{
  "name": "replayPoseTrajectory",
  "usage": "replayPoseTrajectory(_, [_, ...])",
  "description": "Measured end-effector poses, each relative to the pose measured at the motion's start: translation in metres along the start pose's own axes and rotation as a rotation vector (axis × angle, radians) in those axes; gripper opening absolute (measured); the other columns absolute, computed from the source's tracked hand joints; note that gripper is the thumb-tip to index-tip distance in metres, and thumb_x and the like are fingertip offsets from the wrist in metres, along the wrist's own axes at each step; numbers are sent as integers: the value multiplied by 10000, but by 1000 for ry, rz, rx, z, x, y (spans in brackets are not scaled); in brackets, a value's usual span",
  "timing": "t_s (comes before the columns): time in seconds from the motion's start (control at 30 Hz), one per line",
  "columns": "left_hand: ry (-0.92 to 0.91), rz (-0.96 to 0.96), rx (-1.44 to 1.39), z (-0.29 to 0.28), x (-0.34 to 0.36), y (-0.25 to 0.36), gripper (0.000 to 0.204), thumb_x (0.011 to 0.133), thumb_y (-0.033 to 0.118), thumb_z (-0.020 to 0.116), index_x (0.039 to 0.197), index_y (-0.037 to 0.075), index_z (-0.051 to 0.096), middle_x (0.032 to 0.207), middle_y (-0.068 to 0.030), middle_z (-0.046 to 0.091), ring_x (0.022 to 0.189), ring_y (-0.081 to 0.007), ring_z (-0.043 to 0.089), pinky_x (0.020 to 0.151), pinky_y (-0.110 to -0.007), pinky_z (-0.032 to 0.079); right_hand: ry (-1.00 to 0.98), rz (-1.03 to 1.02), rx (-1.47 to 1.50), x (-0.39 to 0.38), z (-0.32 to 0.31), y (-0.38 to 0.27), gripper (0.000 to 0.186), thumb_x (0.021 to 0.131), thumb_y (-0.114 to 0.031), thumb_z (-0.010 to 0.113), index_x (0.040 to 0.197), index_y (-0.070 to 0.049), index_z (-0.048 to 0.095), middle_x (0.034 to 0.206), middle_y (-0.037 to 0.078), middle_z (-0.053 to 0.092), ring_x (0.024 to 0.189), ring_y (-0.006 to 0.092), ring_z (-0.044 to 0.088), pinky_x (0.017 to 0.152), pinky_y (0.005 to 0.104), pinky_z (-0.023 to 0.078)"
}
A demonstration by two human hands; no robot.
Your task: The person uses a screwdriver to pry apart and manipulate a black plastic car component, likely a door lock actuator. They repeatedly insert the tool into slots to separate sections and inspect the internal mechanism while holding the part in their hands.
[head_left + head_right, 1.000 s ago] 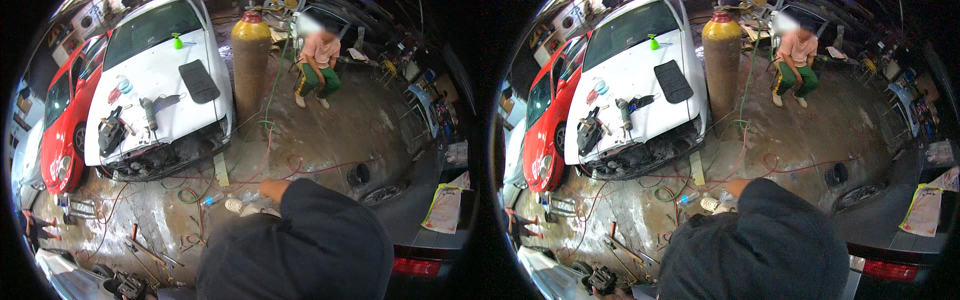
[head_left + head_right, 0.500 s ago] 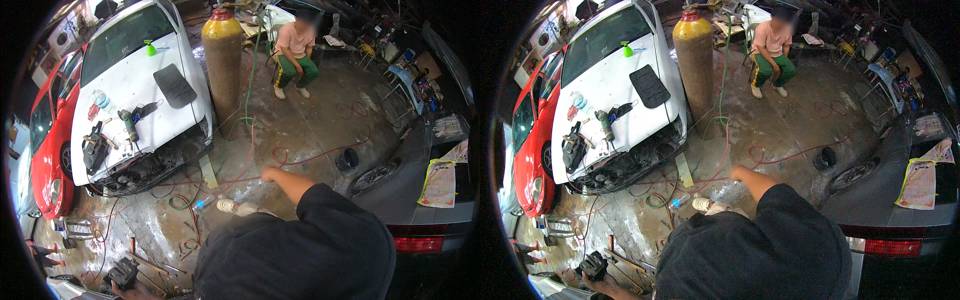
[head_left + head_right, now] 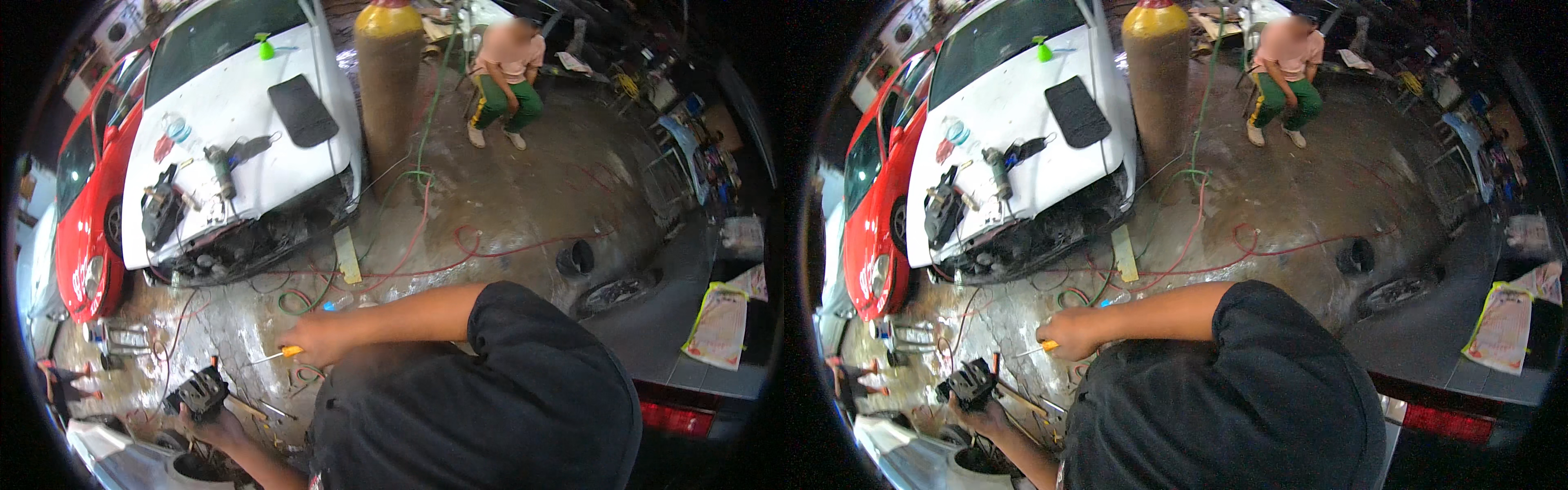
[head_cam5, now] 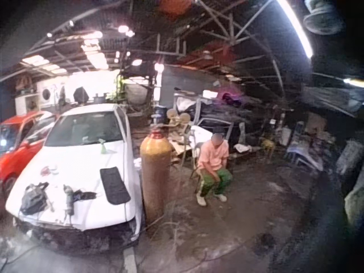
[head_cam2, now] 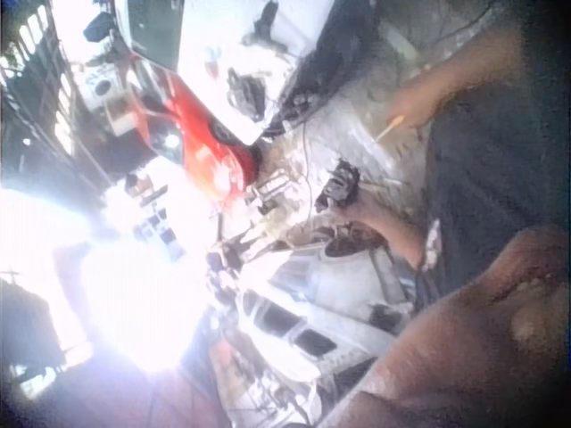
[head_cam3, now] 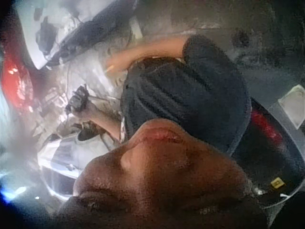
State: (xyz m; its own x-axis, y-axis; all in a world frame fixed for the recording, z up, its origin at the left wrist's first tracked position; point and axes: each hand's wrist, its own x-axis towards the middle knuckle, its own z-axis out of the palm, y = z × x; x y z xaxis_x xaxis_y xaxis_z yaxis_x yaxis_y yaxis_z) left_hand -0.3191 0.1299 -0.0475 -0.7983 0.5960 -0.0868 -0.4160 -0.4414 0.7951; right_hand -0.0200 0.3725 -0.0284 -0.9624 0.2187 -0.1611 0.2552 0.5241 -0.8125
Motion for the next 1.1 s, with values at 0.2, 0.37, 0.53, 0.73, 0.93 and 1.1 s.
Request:
replayPoseTrajectory(0.2, [87,-8,-40,48,-10,0,433,909,351,687,1217,48,657,1180,-133,710,1098,-329,664,1042,-497,505,112,-116,-88,25,-6,-25,393,962,-287,679,1301,-87,674,1043,248,744,959,424,729,850,522,568])
replayPoseTrajectory(0.37, [147,95,-57,49,-29,11,608,900,374,651,1305,-78,617,1289,-224,688,1149,-342,684,1030,-487,550,93,-297,-160,49,-13,-70,397,956,-257,660,1310,-77,670,1092,216,740,1004,421,709,892,502,563])
replayPoseTrajectory(0.53, [228,141,-87,54,-45,19,379,875,317,678,1130,37,702,1079,-101,753,1001,-290,727,962,-468,579,62,-347,-260,69,-2,-94,368,950,-245,655,1275,-76,686,1051,207,746,974,426,710,865,522,564])
replayPoseTrajectory(0.73, [279,202,-8,48,-56,30,365,871,307,677,1122,43,702,1056,-82,751,997,-259,727,952,-438,572,-5,-375,-351,93,0,-116,339,947,-239,652,1243,-80,700,1012,217,745,961,430,713,850,543,562])
replayPoseTrajectory(0.93, [279,266,-8,26,-63,32,299,884,304,655,1057,63,696,1037,-81,749,958,-252,728,922,-429,578,-152,-398,-373,98,6,-136,311,952,-257,658,1183,-52,690,986,245,735,957,449,710,848,552,558])
replayPoseTrajectory(1.1, [253,335,-14,39,-72,39,300,884,282,658,1088,63,676,1017,-71,741,939,-242,729,887,-418,581,-224,-512,-109,99,24,-125,314,950,-283,679,1121,-20,661,952,272,722,933,483,696,853,560,546])
